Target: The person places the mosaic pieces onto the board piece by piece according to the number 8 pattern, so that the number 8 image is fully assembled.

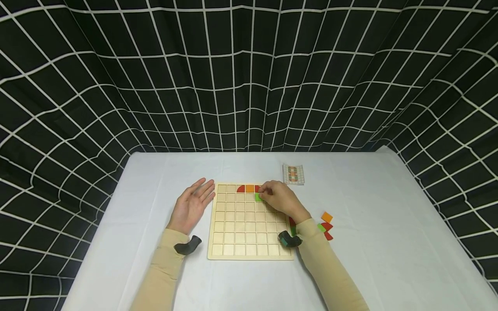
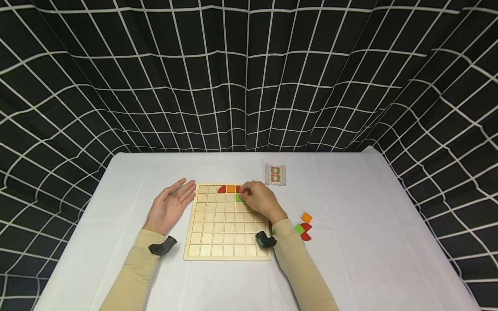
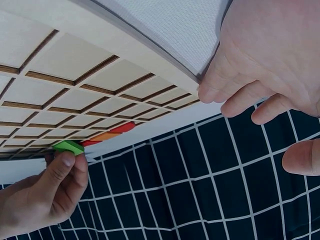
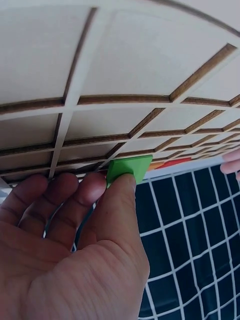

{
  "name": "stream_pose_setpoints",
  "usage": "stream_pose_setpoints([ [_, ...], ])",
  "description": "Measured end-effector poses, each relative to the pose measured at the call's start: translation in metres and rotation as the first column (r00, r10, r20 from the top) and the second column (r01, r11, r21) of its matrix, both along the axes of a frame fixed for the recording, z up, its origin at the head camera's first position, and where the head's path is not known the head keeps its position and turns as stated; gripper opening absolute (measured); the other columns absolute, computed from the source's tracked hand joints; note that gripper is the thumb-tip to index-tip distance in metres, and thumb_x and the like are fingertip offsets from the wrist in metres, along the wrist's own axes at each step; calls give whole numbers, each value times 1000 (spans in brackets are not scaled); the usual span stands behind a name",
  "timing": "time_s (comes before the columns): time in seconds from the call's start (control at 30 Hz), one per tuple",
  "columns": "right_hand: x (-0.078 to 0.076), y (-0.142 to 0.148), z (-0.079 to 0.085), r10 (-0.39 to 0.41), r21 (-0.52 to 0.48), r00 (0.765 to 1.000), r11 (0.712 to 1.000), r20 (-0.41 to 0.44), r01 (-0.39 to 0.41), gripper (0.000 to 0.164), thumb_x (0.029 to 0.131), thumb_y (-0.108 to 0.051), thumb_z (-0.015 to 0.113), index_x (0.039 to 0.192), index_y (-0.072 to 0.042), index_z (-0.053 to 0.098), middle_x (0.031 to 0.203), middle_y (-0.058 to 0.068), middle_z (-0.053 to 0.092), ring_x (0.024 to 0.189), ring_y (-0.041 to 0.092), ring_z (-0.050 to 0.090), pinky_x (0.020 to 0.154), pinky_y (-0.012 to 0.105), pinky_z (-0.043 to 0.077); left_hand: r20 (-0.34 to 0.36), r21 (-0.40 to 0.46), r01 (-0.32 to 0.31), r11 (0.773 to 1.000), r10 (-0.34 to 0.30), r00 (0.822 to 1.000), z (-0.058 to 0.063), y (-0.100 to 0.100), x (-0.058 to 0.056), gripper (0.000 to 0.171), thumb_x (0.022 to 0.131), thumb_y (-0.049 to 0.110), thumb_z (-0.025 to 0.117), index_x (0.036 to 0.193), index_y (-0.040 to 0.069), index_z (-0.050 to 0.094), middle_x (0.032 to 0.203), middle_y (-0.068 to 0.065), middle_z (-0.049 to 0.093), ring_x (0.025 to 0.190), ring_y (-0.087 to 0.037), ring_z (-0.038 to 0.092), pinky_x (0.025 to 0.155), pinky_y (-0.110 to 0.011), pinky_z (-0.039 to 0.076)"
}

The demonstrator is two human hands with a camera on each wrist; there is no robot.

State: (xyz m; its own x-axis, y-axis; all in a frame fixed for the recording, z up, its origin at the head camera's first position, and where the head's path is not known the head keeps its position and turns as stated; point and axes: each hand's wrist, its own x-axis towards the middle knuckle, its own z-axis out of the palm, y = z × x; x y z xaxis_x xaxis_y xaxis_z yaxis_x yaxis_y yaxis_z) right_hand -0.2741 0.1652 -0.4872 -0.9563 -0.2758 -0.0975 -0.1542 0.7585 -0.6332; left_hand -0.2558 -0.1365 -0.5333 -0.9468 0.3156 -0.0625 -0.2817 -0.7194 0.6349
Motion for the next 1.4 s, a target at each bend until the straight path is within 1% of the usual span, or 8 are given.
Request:
stream_pose_setpoints([
  [0.33, 0, -2, -1, -12, 9, 1000, 1000, -4, 12, 10, 97, -21, 70, 102, -13, 74, 86, 1, 65, 81, 16, 54, 71, 27, 49, 2, -2, 1, 1000, -1, 1000, -1, 0, -1, 56, 113, 27, 24, 162, 4, 8, 170, -19, 12, 159, -29, 14, 133, -37, 21],
  [0.53, -2, -2, -2, -7, 25, 1000, 1000, -22, 8, 9, 97, -20, 70, 102, -12, 73, 86, 1, 66, 81, 16, 55, 72, 28, 49, -1, 11, 4, 1000, -4, 1000, 0, 0, -1, 57, 113, 27, 23, 162, 4, 5, 170, -20, 11, 160, -29, 12, 133, -37, 20],
  [0.83, -3, -2, -4, -12, 8, 1000, 1000, -24, 12, 8, 96, -18, 71, 100, -12, 74, 86, 2, 66, 81, 16, 55, 71, 27, 49, 4, 5, 2, 1000, -2, 1000, 2, 0, 0, 57, 113, 27, 25, 161, 3, 6, 170, -20, 13, 159, -29, 14, 133, -37, 20],
  [0.97, -2, -1, -4, -9, 0, 1000, 1000, -19, 9, 9, 96, -19, 70, 101, -12, 74, 87, 2, 66, 81, 16, 55, 72, 27, 50, 6, -2, 1, 1000, -1, 1000, 1, 0, -1, 56, 113, 27, 24, 161, 3, 7, 170, -20, 13, 159, -29, 14, 133, -36, 20],
  [1.07, -2, 0, -3, -19, -33, 1000, 999, -4, 19, 11, 98, -20, 69, 104, -12, 73, 91, 2, 67, 85, 18, 58, 78, 31, 54, 13, 1, -4, 1000, 4, 1000, 1, 0, 0, 56, 113, 26, 24, 162, 4, 8, 170, -20, 13, 159, -29, 14, 133, -37, 21],
  [1.2, 0, 1, 1, -30, -94, 1000, 995, 10, 31, 15, 100, -22, 66, 108, -11, 72, 99, 3, 70, 92, 19, 61, 86, 36, 57, 20, 4, -8, 1000, 8, 1000, 1, 0, 1, 56, 113, 26, 24, 162, 4, 8, 170, -19, 13, 159, -29, 14, 133, -37, 21],
  [1.33, 4, 2, 14, -40, -146, 999, 988, 17, 42, 19, 101, -24, 63, 111, -10, 72, 103, 4, 71, 92, 21, 61, 82, 35, 56, 18, -6, -11, 1000, 11, 1000, 2, 1, 2, 56, 113, 27, 24, 162, 4, 8, 170, -19, 14, 159, -29, 15, 133, -37, 21],
  [1.4, 7, 3, 22, -43, -153, 999, 987, 5, 43, 20, 102, -25, 61, 112, -11, 72, 104, 3, 71, 92, 21, 61, 80, 34, 56, 14, -10, -12, 1000, 12, 1000, 2, 1, 2, 56, 113, 27, 24, 162, 4, 8, 170, -19, 14, 159, -29, 15, 133, -37, 21],
])
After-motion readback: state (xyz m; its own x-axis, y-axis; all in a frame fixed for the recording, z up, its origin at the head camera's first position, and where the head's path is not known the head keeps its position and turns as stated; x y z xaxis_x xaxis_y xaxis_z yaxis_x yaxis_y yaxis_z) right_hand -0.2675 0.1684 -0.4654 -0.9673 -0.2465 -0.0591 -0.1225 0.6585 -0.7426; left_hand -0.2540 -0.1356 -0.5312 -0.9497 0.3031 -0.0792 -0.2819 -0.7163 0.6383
